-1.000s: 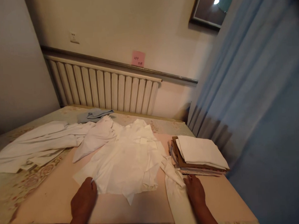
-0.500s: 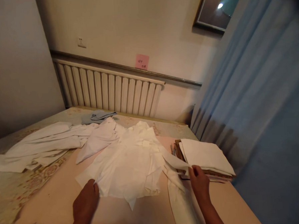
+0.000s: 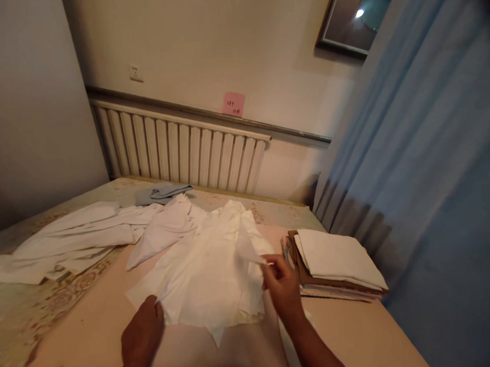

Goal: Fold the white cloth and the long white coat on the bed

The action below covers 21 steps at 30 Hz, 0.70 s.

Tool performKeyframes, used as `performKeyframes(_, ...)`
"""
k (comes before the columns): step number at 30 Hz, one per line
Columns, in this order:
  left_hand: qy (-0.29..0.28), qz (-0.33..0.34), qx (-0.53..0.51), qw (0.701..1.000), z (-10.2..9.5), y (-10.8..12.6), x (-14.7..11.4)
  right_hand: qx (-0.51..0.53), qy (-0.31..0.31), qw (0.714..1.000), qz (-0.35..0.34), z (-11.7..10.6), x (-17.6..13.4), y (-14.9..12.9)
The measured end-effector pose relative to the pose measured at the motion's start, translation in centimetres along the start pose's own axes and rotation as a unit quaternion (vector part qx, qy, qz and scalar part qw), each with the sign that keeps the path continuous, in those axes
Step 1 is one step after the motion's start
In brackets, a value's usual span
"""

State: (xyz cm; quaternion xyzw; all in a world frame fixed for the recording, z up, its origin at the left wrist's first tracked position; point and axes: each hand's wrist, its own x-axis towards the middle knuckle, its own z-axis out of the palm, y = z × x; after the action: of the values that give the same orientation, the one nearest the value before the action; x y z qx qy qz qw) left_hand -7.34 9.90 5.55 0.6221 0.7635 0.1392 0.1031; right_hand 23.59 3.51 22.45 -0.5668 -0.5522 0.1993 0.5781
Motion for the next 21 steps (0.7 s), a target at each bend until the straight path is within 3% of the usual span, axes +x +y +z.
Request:
performKeyframes(3,0.008,0.003,0.0,1.0,0.0,0.0,0.0,0.01,-0.181,0.983,-0.036,2.3,-2.4,-1.0)
performKeyframes(6,0.006,0.001,-0.002,1.0,-0.1,0.0,-0.1,-0.022,-0.252,0.967,-0.029,2.5,-3.5,0.5)
performKeyframes(9,0.006,0.0,0.001,1.0,-0.1,0.1,-0.1,-0.099,-0.219,0.971,-0.002,1.0,-3.6,4.2)
performKeyframes(14,0.006,0.002,0.005,1.0,0.1,0.0,-0.1,-0.21,-0.129,0.969,0.012,-3.4,-3.4,11.5)
performKeyframes(17,0.004,0.0,0.005,1.0,0.1,0.0,0.0,-0.271,-0.058,0.957,0.084,-6.5,-3.6,14.9)
performKeyframes(21,0.0,-0.002,0.007,1.0,-0.2,0.2,0.0,-0.35,0.006,0.919,0.182,-9.7,-4.6,18.1)
